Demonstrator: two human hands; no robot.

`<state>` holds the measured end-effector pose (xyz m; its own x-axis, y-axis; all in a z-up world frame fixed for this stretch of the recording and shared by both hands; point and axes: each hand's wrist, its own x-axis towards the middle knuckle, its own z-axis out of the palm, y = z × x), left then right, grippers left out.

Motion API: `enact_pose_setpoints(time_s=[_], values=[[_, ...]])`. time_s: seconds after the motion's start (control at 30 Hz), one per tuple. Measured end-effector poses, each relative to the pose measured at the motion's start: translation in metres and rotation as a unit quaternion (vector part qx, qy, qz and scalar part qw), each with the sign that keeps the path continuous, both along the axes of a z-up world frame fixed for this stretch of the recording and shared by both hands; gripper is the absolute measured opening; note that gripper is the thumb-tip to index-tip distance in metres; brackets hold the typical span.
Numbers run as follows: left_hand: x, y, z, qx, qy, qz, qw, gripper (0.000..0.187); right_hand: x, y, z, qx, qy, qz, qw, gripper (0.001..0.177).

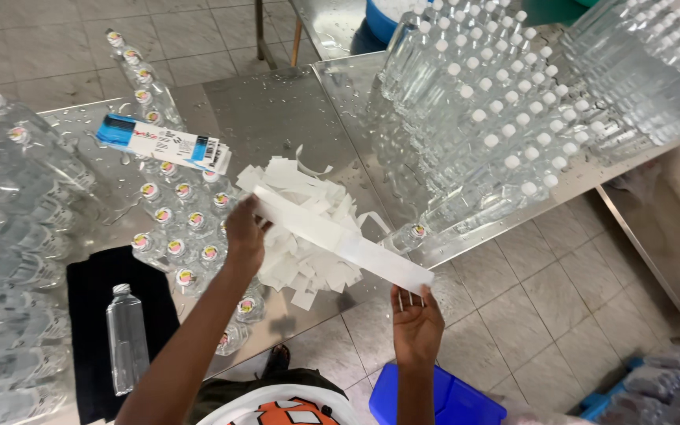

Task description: The person repeatedly picks up clear plastic bottles from a table, places them on a black mat, and applies a rectangular label to each bottle by hand. After labeling, the person moves the bottle aside and repeats the process with the next bottle.

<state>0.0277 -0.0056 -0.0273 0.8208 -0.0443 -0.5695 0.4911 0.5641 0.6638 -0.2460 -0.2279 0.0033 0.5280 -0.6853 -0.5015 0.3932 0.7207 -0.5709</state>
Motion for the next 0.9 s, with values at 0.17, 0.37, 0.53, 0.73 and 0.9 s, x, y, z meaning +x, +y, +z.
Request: enact_pose_setpoints(time_s=[0.17, 0.37, 0.53, 0.73, 0.9], values=[[0.021, -0.013, 0.006, 0.163, -0.108, 0.036, 0.980, 0.023, -0.016, -0.007, 0.019, -0.034, 0.009, -0.053, 0.998, 0.025], [0.007, -0.022, -0.010, 0.320, -0.271, -0.226, 0.879, 0.082, -0.003, 0.033, 0.047, -0.090, 0.004, 0.000, 0.996, 0.029], [-0.057, 0.018, 0.023, 0.310, -0.366, -0.257, 0.839, 0.025, 0.011, 0.080, 0.049, -0.122, -0.020, 0.078, 0.989, 0.019], [-0.186, 0.103, 0.102, 0.285, -0.486, -0.245, 0.789, 0.043, 0.032, 0.168, 0.086, -0.137, -0.070, 0.199, 0.968, 0.022], [-0.208, 0.154, 0.095, 0.335, -0.434, -0.133, 0.826, 0.047, 0.043, 0.246, 0.110, -0.194, -0.059, 0.328, 0.923, 0.033]])
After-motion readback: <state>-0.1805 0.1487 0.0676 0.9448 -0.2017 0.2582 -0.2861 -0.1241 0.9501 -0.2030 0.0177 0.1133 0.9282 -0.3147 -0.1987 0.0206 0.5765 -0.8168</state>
